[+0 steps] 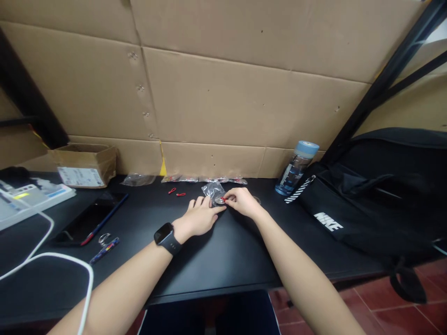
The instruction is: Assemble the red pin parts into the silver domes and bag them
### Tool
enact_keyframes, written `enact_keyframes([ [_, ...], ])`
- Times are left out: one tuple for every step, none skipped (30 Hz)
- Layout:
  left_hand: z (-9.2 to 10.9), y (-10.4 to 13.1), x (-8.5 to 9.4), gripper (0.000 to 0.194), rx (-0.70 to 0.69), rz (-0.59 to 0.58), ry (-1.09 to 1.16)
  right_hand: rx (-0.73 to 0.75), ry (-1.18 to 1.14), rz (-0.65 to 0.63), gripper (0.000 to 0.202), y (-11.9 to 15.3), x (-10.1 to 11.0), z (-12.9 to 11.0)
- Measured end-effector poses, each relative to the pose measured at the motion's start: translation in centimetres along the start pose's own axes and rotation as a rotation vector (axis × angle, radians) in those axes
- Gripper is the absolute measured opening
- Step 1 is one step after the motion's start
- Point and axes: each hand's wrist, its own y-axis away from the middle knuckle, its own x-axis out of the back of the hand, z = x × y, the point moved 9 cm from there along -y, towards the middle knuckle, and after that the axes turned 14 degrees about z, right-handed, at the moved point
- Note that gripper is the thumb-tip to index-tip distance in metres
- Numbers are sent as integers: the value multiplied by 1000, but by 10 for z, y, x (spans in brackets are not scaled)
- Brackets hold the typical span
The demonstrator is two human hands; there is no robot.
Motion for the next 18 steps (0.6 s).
enact_keyframes([
  [0,0,-1,49,1,-7,0,10,-2,9,12,-1,0,-1],
  [0,1,-2,49,1,-14,-2,24,10,21,12,-2,-1,-3],
  [-1,1,-3,49,2,-21,-4,43,36,32,13,-3,-1,-5],
  [-1,1,-4,49,1,-28,-5,62,72,41,13,-4,-2,-7],
  [-1,1,-5,49,-2,-34,-6,82,117,49,12,-5,-2,-9],
  [-1,1,-6,49,-3,-38,-6,97,165,58,10,-5,-3,-12],
  [-1,1,-6,50,-5,-43,-4,109,212,67,8,-6,-3,-14],
  [-2,1,-6,50,-7,-49,-1,119,257,78,6,-6,-3,-16],
  [-2,1,-6,50,-11,-59,3,133,299,93,7,-6,-3,-19],
  [-2,1,-5,50,-17,-70,9,149,340,111,10,-7,-2,-22],
  [-1,1,-5,50,-26,-84,17,167,380,129,13,-7,-2,-25],
  [0,2,-4,51,-39,-98,29,184,418,148,17,-7,-2,-29],
  [2,2,-3,51,-56,-113,43,200,455,167,20,-8,-3,-32],
  [4,3,-2,51,-75,-127,59,212,489,187,21,-8,-3,-35],
  [7,4,-1,51,-94,-139,73,218,519,205,22,-8,-4,-36],
  [8,5,0,51,-110,-148,80,215,541,218,23,-8,-4,-36],
  [10,5,1,51,-125,-148,80,201,549,226,23,-9,-4,-34],
  [10,5,2,50,-138,-138,76,173,538,229,23,-9,-4,-29],
])
